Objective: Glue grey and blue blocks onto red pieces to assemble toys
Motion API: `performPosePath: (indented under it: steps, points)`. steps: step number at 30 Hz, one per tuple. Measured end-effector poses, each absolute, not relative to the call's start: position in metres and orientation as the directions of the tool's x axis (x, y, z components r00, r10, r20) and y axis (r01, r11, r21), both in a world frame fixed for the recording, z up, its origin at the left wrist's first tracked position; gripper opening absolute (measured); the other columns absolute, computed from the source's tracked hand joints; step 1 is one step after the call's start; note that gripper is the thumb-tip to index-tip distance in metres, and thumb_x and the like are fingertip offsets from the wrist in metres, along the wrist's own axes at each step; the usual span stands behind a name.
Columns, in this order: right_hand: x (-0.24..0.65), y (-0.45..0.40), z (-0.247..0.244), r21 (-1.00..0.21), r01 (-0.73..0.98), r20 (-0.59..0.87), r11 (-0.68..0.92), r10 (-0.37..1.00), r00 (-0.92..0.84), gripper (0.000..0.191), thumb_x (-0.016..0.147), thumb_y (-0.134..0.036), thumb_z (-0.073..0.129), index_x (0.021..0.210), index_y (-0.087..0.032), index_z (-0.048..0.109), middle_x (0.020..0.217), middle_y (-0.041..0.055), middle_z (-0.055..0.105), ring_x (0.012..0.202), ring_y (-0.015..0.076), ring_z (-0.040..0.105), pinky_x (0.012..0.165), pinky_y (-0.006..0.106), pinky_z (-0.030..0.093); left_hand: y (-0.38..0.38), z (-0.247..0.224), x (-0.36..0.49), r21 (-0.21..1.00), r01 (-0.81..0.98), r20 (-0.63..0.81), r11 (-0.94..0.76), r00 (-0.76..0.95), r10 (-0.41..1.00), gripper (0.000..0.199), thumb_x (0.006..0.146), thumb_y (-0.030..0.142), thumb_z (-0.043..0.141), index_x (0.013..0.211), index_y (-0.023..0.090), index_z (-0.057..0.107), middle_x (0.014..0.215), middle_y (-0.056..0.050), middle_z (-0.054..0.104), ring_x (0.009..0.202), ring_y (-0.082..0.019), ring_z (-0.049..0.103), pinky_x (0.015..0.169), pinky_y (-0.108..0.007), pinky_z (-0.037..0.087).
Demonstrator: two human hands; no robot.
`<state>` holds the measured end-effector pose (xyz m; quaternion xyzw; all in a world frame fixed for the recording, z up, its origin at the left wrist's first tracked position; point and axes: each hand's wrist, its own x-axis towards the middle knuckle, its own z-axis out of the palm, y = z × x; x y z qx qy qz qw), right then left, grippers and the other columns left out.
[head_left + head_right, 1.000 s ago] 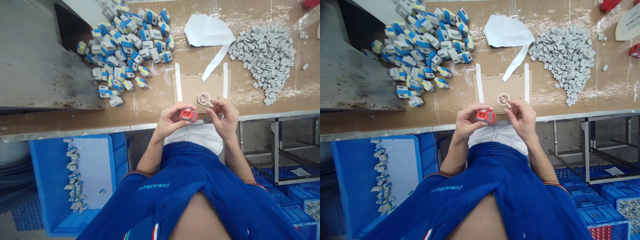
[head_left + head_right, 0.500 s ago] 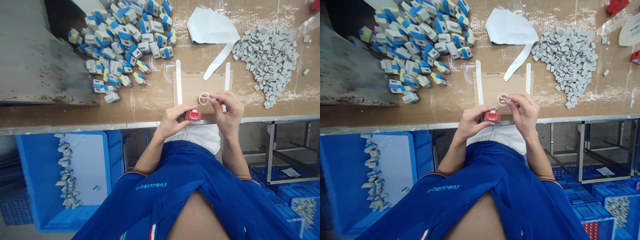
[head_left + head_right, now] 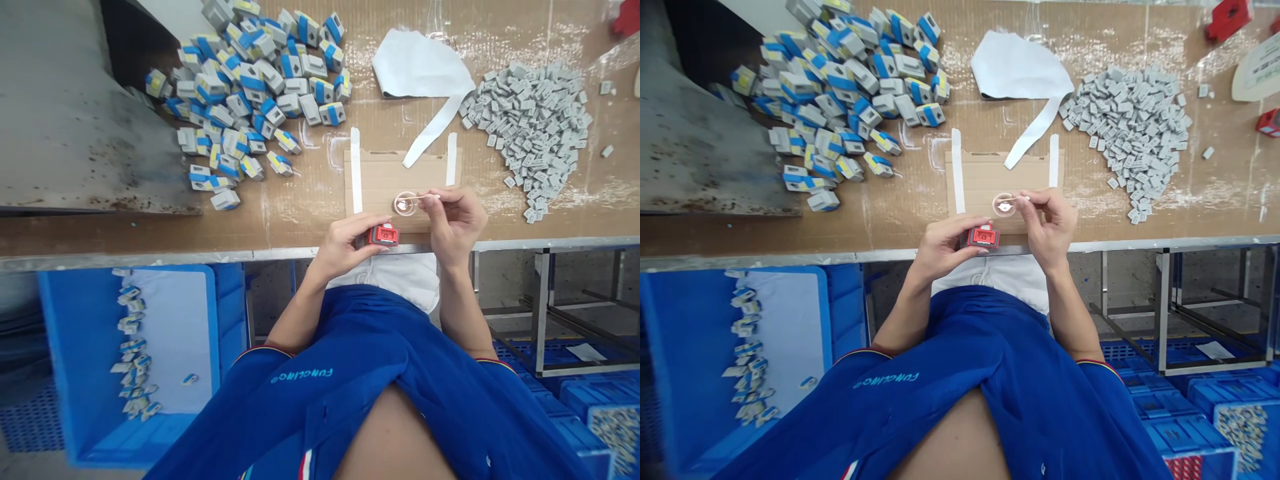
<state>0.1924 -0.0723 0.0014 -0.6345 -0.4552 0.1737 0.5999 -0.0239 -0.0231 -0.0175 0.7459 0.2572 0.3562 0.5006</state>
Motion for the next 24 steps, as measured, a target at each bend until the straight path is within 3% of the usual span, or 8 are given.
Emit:
performPosePath:
  steps: [9,17,21,24]
  points:
    - [0.202,-0.077,0.005,-0.988,0.125,0.153,0.096,0.776,0.613,0.037,0.092,-0.056,0.087,0.089,-0.024,0.069,0.071,-0.0036,0.077,0.063,0.0142,0.075,0.066,0.029,0.066,-0.021,-0.015,-0.023,0.948,0.059,0.207,-0.312,0.631,0.747,0.05,0.089,0.045,0.091,0.131,0.021,0.081,0.114,-0.012,0.086,0.098,-0.02,0.079,0.091,-0.033,0.061]
    - [0.201,-0.075,0.013,-0.993,0.061,0.118,0.101,0.795,0.595,0.035,0.093,-0.054,0.086,0.088,-0.025,0.069,0.071,-0.0056,0.077,0.063,0.012,0.075,0.063,0.025,0.065,-0.024,-0.019,-0.023,0.958,0.048,0.19,-0.282,0.63,0.753,0.052,0.092,0.043,0.089,0.136,0.02,0.076,0.119,-0.012,0.084,0.1,-0.019,0.079,0.089,-0.031,0.062]
    - [0.196,-0.083,0.029,-0.985,0.111,0.169,0.128,0.798,0.579,0.03,0.094,-0.051,0.087,0.088,-0.026,0.071,0.074,-0.0053,0.079,0.063,0.0123,0.076,0.061,0.025,0.064,-0.027,-0.023,-0.022,0.984,0.008,0.133,-0.176,0.623,0.771,0.053,0.09,0.046,0.089,0.134,0.02,0.074,0.125,-0.013,0.082,0.106,-0.022,0.081,0.088,-0.031,0.065]
    - [0.19,-0.093,0.038,-0.98,0.148,0.191,0.132,0.826,0.531,0.025,0.094,-0.045,0.088,0.088,-0.026,0.073,0.078,-0.0041,0.08,0.064,0.013,0.077,0.061,0.026,0.065,-0.026,-0.021,-0.022,0.979,0.032,0.136,-0.202,0.635,0.76,0.048,0.09,0.045,0.09,0.128,0.02,0.076,0.121,-0.012,0.083,0.104,-0.021,0.081,0.086,-0.03,0.065]
